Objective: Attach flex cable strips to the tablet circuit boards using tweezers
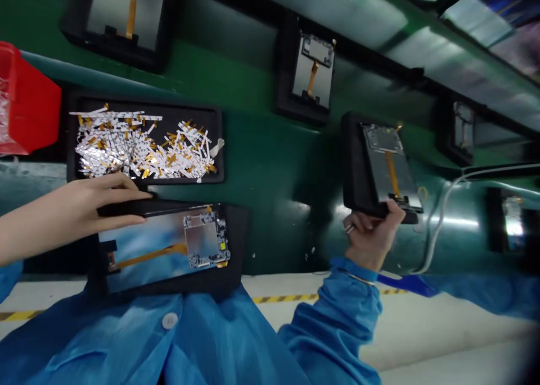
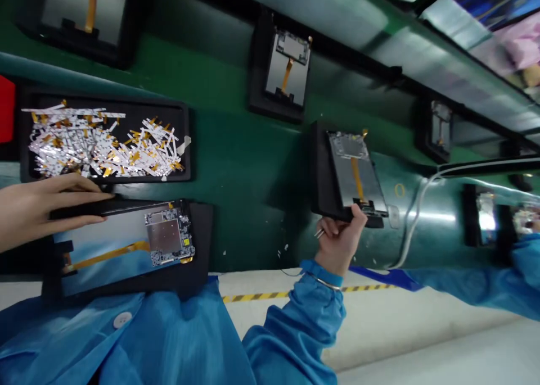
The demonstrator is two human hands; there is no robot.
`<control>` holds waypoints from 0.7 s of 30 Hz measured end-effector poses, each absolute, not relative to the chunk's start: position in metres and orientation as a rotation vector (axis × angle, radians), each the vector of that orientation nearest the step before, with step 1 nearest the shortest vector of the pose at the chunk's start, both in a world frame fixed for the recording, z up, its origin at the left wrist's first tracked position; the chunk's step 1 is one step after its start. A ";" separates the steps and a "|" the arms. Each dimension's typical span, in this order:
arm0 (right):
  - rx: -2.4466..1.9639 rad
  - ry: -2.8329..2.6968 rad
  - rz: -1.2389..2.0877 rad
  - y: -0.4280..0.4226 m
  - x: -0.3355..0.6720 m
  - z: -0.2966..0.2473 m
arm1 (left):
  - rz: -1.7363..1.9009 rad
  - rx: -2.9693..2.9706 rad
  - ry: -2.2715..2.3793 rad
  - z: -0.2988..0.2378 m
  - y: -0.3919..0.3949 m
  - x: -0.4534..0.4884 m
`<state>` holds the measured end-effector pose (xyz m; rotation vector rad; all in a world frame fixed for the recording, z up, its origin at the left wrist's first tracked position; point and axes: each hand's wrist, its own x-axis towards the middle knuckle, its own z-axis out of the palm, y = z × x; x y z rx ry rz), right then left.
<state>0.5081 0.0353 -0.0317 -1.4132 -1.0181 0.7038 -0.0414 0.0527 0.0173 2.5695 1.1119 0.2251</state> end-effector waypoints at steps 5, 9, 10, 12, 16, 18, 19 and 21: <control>-1.637 -0.694 0.782 -0.025 0.490 -0.024 | 0.157 2.764 1.001 0.025 0.029 -0.012; -1.803 -0.622 0.775 -0.054 0.491 -0.026 | 0.177 2.770 0.712 0.024 0.009 0.050; -1.859 -0.620 0.784 -0.061 0.494 -0.026 | 0.193 2.778 0.646 0.020 0.006 0.063; -2.009 -0.634 0.802 -0.077 0.501 -0.022 | 0.233 2.817 0.568 0.010 0.003 0.083; -2.453 -0.779 0.627 -0.108 0.500 0.002 | 0.300 2.902 0.545 -0.003 0.003 0.096; -2.646 -1.024 0.333 -0.116 0.477 0.015 | 0.301 2.912 0.564 -0.002 0.002 0.097; -2.627 -1.149 0.198 -0.118 0.459 0.019 | 0.304 2.916 0.572 -0.002 0.002 0.097; -2.307 -1.368 0.187 -0.115 0.412 0.020 | 0.294 2.932 0.587 0.001 0.000 0.099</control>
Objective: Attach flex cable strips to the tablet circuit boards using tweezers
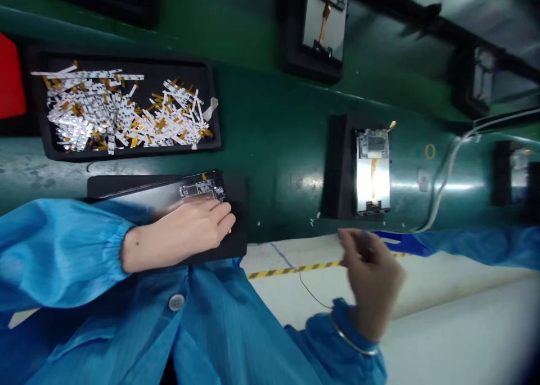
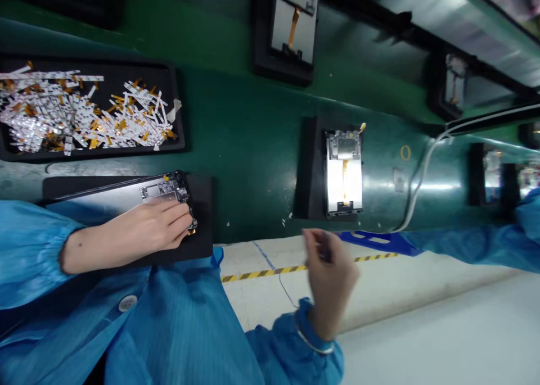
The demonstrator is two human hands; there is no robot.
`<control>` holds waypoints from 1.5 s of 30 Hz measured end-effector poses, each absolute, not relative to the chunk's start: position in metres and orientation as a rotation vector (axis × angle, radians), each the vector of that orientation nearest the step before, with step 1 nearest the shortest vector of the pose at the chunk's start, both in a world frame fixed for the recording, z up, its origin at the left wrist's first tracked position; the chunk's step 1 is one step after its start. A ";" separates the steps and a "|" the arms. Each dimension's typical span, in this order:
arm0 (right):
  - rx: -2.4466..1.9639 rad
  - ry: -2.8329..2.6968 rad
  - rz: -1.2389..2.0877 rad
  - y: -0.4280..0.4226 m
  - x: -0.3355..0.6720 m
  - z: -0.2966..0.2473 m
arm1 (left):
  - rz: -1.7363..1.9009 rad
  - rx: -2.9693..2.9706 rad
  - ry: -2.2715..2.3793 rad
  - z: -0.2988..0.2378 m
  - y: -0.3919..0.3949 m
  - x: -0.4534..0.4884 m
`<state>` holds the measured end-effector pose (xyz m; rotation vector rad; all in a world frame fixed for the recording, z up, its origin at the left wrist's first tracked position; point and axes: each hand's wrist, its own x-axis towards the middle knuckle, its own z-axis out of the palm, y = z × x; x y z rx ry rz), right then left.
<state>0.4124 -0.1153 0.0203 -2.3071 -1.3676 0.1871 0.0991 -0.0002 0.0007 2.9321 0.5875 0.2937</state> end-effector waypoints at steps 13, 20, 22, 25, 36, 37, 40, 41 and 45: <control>-1.338 -2.062 0.408 -0.094 0.292 -0.034 | 0.068 3.036 0.616 0.008 -0.003 0.113; -1.200 -2.290 0.353 -0.086 0.301 -0.031 | 0.047 3.109 0.624 0.008 -0.018 0.118; -1.122 -2.359 0.356 -0.082 0.304 -0.030 | -0.009 3.109 0.617 0.009 -0.017 0.118; -1.010 -2.439 0.336 -0.076 0.307 -0.028 | -0.112 3.044 0.651 0.009 -0.008 0.114; -0.810 -2.528 0.193 -0.062 0.314 -0.028 | 0.410 2.366 0.848 -0.004 0.008 0.050; -0.802 -2.529 0.191 -0.061 0.315 -0.029 | 0.408 2.354 0.856 -0.004 0.007 0.048; -0.782 -2.544 0.184 -0.059 0.315 -0.029 | 0.432 2.335 0.863 -0.007 0.004 0.049; -0.773 -2.549 0.181 -0.058 0.314 -0.029 | 0.441 2.330 0.866 -0.008 0.004 0.050; -0.774 -2.546 0.169 -0.057 0.312 -0.029 | 0.476 2.293 0.888 -0.010 0.005 0.054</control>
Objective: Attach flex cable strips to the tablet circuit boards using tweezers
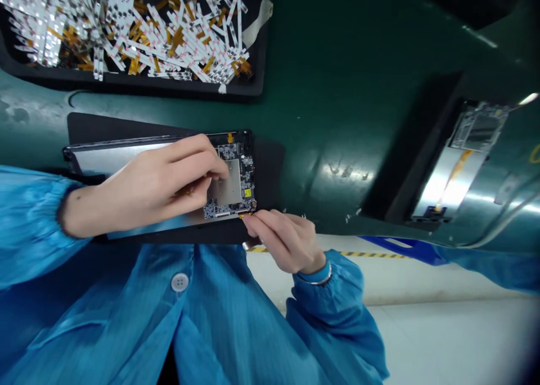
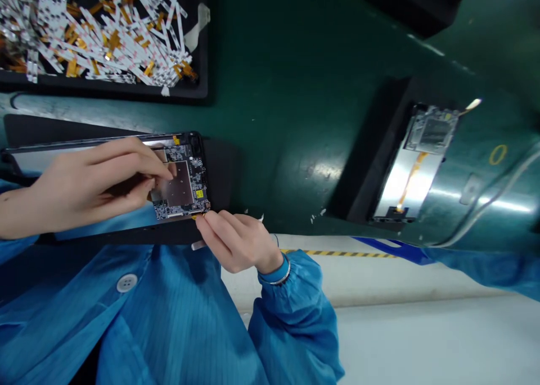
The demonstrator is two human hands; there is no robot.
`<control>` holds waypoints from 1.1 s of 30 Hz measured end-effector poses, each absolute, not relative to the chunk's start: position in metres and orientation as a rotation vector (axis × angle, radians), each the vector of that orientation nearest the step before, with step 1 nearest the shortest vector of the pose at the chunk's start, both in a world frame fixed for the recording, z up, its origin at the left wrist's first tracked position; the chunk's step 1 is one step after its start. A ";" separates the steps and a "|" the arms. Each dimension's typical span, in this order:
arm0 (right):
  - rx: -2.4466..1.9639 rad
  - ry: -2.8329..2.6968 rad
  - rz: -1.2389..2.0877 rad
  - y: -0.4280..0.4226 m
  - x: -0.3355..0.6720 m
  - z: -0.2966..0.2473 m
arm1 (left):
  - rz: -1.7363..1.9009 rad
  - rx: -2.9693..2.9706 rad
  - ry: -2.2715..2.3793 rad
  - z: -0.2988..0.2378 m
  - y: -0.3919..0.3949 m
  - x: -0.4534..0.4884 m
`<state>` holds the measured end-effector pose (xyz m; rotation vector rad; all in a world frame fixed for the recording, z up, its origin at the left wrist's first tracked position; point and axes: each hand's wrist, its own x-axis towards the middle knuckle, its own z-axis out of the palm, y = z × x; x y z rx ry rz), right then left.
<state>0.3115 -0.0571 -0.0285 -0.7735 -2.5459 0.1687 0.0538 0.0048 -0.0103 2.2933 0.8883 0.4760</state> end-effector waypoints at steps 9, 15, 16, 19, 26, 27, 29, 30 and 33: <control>-0.782 -2.601 0.085 -0.058 0.302 -0.018 | 0.520 2.331 0.823 -0.014 0.005 0.053; -0.914 -2.623 0.155 -0.064 0.298 -0.013 | 0.510 2.388 0.786 -0.018 0.002 0.053; -0.936 -2.599 0.208 -0.064 0.299 -0.015 | 0.509 2.391 0.787 -0.019 0.001 0.053; -1.007 -2.484 0.343 -0.065 0.301 -0.022 | 0.507 2.393 0.808 -0.019 0.001 0.053; -0.951 -2.553 0.322 -0.064 0.306 -0.025 | 0.467 2.592 0.607 -0.020 0.002 0.057; -0.970 -2.534 0.338 -0.064 0.305 -0.025 | 0.444 2.623 0.564 -0.021 0.002 0.057; -1.034 -2.433 0.408 -0.067 0.304 -0.027 | 0.405 2.653 0.519 -0.024 0.001 0.058; -1.076 -2.363 0.438 -0.068 0.303 -0.029 | 0.391 2.658 0.513 -0.025 0.001 0.057; -1.176 -2.213 0.467 -0.074 0.301 -0.033 | 0.392 2.666 0.510 -0.026 0.001 0.056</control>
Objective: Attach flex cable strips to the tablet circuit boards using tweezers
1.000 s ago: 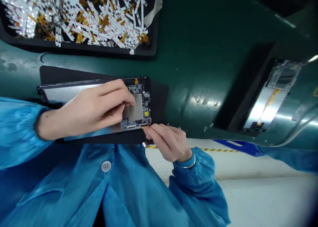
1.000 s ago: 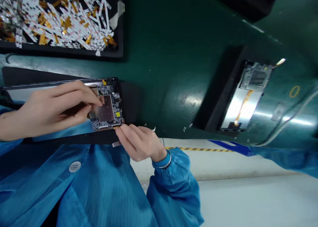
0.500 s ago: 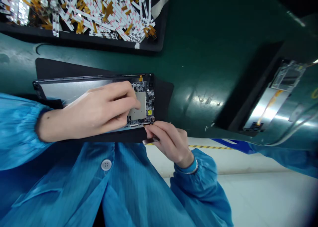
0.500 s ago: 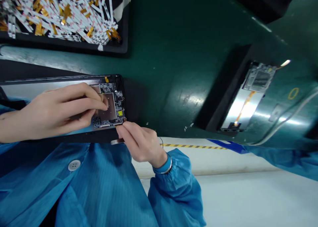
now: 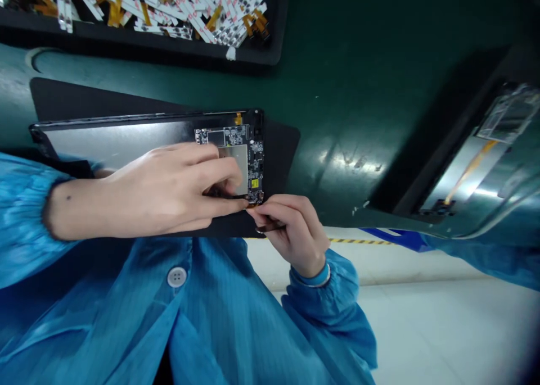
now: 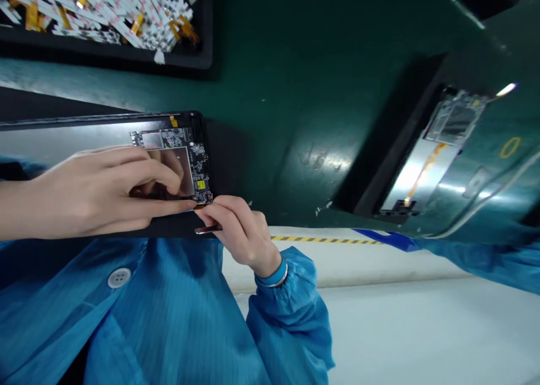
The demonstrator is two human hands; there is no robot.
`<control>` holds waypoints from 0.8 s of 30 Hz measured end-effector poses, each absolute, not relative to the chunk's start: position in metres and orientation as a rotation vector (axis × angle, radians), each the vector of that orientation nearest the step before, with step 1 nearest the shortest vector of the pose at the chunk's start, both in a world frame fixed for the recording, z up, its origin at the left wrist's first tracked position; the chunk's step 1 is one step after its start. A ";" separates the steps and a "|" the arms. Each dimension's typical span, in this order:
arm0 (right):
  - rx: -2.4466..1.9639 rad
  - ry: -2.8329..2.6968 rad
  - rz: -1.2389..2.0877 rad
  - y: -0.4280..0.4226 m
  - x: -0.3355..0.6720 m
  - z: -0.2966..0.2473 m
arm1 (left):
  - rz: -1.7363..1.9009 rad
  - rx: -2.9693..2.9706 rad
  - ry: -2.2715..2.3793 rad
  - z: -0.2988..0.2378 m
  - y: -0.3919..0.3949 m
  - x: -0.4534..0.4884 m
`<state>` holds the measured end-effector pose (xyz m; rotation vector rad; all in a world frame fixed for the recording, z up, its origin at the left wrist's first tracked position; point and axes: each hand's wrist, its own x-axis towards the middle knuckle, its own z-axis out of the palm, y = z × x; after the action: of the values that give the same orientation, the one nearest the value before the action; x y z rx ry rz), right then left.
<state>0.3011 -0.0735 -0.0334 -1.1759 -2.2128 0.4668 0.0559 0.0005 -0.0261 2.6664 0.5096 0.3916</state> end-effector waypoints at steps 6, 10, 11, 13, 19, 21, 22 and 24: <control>-1.187 -2.189 0.443 -0.076 0.302 -0.035 | 0.420 2.633 0.509 -0.028 0.000 0.057; -1.150 -2.233 0.419 -0.074 0.304 -0.033 | 0.419 2.595 0.535 -0.027 -0.002 0.057; -1.130 -2.261 0.400 -0.073 0.304 -0.032 | 0.426 2.608 0.529 -0.027 -0.002 0.057; -1.091 -2.333 0.355 -0.072 0.306 -0.030 | 0.430 2.661 0.513 -0.025 -0.002 0.056; -0.976 -2.476 0.349 -0.067 0.310 -0.022 | 0.297 2.595 0.394 -0.016 0.010 0.064; -0.943 -2.480 0.432 -0.064 0.312 -0.021 | 0.184 2.533 0.377 -0.013 0.017 0.069; -0.935 -2.479 0.482 -0.063 0.313 -0.022 | 0.156 2.517 0.355 -0.011 0.020 0.071; -0.945 -2.461 0.536 -0.062 0.314 -0.024 | 0.177 2.448 0.386 -0.010 0.024 0.070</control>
<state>0.3138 -0.0617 -0.0242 -0.9450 -2.4610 0.5358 0.0699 0.0235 -0.0101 2.4476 0.3864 0.1773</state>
